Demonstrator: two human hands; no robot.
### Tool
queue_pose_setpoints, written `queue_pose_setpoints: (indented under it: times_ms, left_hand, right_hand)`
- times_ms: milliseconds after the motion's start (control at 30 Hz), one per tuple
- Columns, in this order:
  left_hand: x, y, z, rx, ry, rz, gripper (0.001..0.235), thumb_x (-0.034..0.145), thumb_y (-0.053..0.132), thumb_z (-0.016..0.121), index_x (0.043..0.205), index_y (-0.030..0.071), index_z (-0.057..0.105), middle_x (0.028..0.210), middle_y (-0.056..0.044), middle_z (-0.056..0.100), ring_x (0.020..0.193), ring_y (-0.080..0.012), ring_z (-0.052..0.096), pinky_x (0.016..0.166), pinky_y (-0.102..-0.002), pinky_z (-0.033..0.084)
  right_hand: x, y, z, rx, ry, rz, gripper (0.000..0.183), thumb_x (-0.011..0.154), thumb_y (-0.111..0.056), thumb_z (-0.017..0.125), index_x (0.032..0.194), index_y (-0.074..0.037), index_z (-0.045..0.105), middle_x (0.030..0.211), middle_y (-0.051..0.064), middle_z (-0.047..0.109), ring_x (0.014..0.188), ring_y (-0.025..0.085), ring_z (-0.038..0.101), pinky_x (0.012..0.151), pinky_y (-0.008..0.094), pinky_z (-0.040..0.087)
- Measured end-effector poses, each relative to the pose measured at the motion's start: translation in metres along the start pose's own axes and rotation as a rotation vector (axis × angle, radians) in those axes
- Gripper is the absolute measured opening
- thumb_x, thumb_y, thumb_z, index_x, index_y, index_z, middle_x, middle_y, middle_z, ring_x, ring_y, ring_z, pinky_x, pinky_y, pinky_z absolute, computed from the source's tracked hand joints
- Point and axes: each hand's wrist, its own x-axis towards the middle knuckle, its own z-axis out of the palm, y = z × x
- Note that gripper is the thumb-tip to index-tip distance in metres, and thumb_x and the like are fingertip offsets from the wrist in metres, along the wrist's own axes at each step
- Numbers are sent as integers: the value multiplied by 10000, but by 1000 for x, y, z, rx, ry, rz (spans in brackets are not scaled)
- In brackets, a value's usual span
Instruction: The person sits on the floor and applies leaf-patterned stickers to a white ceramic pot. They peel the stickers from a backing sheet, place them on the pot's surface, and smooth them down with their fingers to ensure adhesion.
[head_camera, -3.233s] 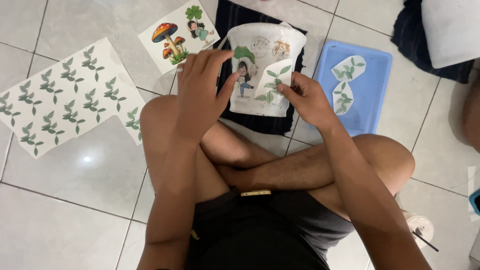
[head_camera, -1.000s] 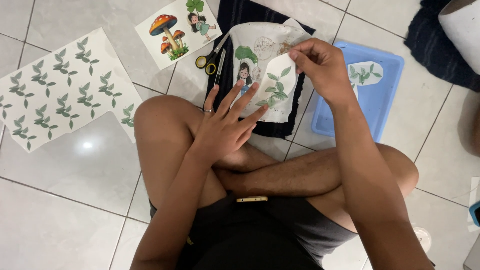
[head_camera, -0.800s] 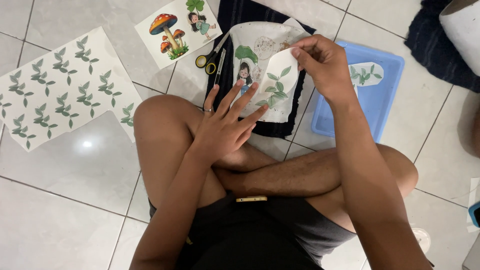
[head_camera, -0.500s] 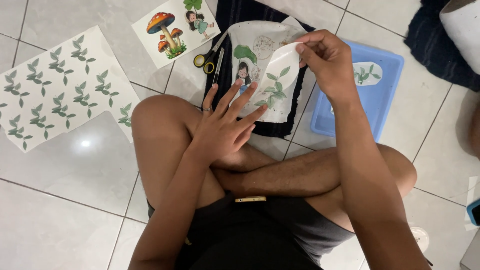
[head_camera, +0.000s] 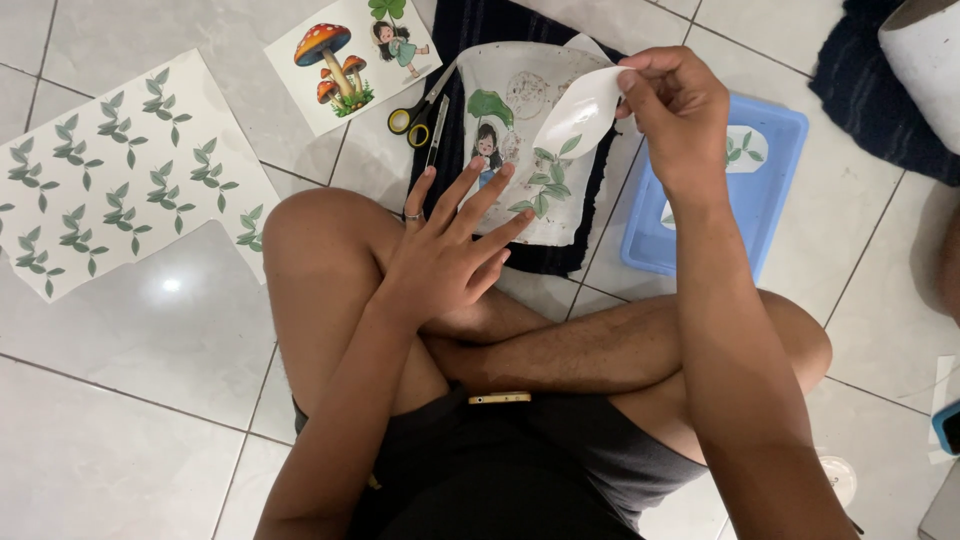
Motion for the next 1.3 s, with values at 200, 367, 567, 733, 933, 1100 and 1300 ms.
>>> queue_pose_setpoints:
  times_ms: [200, 367, 567, 733, 933, 1100, 1300]
  left_hand:
    - [5, -3, 0, -289, -57, -159, 301, 974, 382, 550, 1233, 284, 670, 1588, -105, 205, 1491, -339, 174, 1174, -599, 117]
    - [9, -4, -3, -452, -52, -184, 338, 997, 426, 487, 1218, 254, 676, 1596, -90, 184, 1505, -358, 118, 1190, -617, 81]
    - [12, -6, 2, -596, -51, -254, 304, 1005, 411, 486, 1228, 262, 630, 1619, -72, 149, 1525, -353, 13, 1192, -625, 31]
    - [14, -9, 12, -670, -6, -290, 268, 1024, 387, 482, 1218, 272, 626, 1629, -56, 143, 1539, -372, 4, 1198, -642, 38]
    - [18, -14, 25, -677, 74, -268, 313, 1041, 396, 457, 1263, 248, 622, 1633, -78, 131, 1542, -375, -15, 1221, -631, 50]
    - [20, -18, 31, -733, 67, -300, 359, 1030, 411, 446, 1313, 258, 605, 1649, -53, 56, 1541, -358, -109, 1215, -669, -52]
    - [23, -21, 33, -778, 51, -298, 389, 1021, 299, 502, 1405, 259, 545, 1655, -76, 3, 1535, -339, -162, 1214, -659, -126]
  right_hand:
    - [-2, 0, -8, 84, 120, -13, 61, 1011, -72, 591, 1027, -115, 631, 870, 22, 634, 712, 101, 619, 609, 186, 450]
    - [-2, 9, -23, 159, 228, -48, 25, 1008, -95, 615, 1029, -109, 616, 910, 32, 637, 695, 123, 623, 594, 199, 458]
    - [-4, 11, -35, 252, 372, 28, 40, 974, -159, 641, 996, -131, 623, 893, 12, 647, 660, 112, 614, 562, 211, 428]
    - [-8, 8, -37, 281, 420, 104, 73, 941, -232, 643, 967, -167, 622, 933, -15, 654, 670, 97, 583, 574, 205, 410]
    - [-9, 6, -36, 348, 447, 158, 51, 927, -223, 652, 934, -181, 623, 928, -20, 637, 665, 88, 550, 581, 216, 410]
    - [-8, 8, -36, 364, 521, 241, 29, 899, -191, 644, 883, -184, 620, 918, -22, 631, 660, 88, 550, 554, 204, 400]
    - [-10, 16, -34, 327, 540, 310, 91, 915, -154, 571, 838, -183, 610, 848, -46, 549, 658, 92, 536, 573, 207, 409]
